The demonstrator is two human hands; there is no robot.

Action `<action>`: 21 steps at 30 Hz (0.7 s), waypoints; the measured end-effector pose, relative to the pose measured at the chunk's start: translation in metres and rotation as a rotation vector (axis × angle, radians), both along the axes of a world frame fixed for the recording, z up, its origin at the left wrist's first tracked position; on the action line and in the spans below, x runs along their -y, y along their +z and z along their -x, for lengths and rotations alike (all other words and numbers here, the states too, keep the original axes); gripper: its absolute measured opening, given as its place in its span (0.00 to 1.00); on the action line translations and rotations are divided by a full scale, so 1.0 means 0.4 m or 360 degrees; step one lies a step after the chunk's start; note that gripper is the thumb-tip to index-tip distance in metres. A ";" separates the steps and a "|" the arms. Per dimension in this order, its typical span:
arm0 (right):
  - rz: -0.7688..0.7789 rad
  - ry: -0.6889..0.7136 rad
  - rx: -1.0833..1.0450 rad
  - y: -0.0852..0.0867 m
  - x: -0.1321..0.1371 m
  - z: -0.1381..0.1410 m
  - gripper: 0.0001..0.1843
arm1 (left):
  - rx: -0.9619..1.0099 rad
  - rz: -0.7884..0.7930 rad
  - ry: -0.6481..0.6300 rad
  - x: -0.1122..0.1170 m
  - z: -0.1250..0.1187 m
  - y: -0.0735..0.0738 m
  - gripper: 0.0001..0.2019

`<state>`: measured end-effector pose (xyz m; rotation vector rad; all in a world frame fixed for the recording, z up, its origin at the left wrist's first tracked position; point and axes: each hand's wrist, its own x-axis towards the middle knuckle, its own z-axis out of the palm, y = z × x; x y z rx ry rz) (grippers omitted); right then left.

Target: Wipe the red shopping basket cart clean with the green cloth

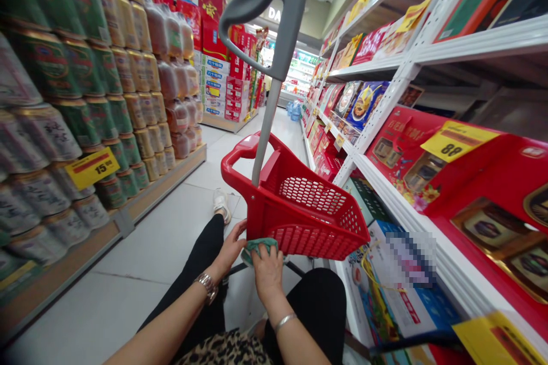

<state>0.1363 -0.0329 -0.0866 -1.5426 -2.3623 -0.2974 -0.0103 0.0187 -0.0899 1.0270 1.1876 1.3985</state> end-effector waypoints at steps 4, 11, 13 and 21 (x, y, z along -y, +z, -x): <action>0.0113 -0.0123 -0.0233 0.015 0.034 -0.020 0.33 | -0.0117 -0.0083 0.0044 -0.013 -0.014 0.038 0.25; -0.0714 0.0106 -0.0554 0.177 0.030 -0.079 0.32 | -0.0360 -0.0174 0.0094 -0.008 -0.026 0.068 0.18; -0.0877 0.0212 -0.0524 0.225 0.009 -0.077 0.30 | -0.0403 -0.0193 0.0088 -0.001 -0.025 0.070 0.18; -0.0995 0.0264 -0.0298 0.260 -0.070 -0.033 0.24 | -0.0530 -0.0278 0.0051 0.005 -0.006 0.084 0.17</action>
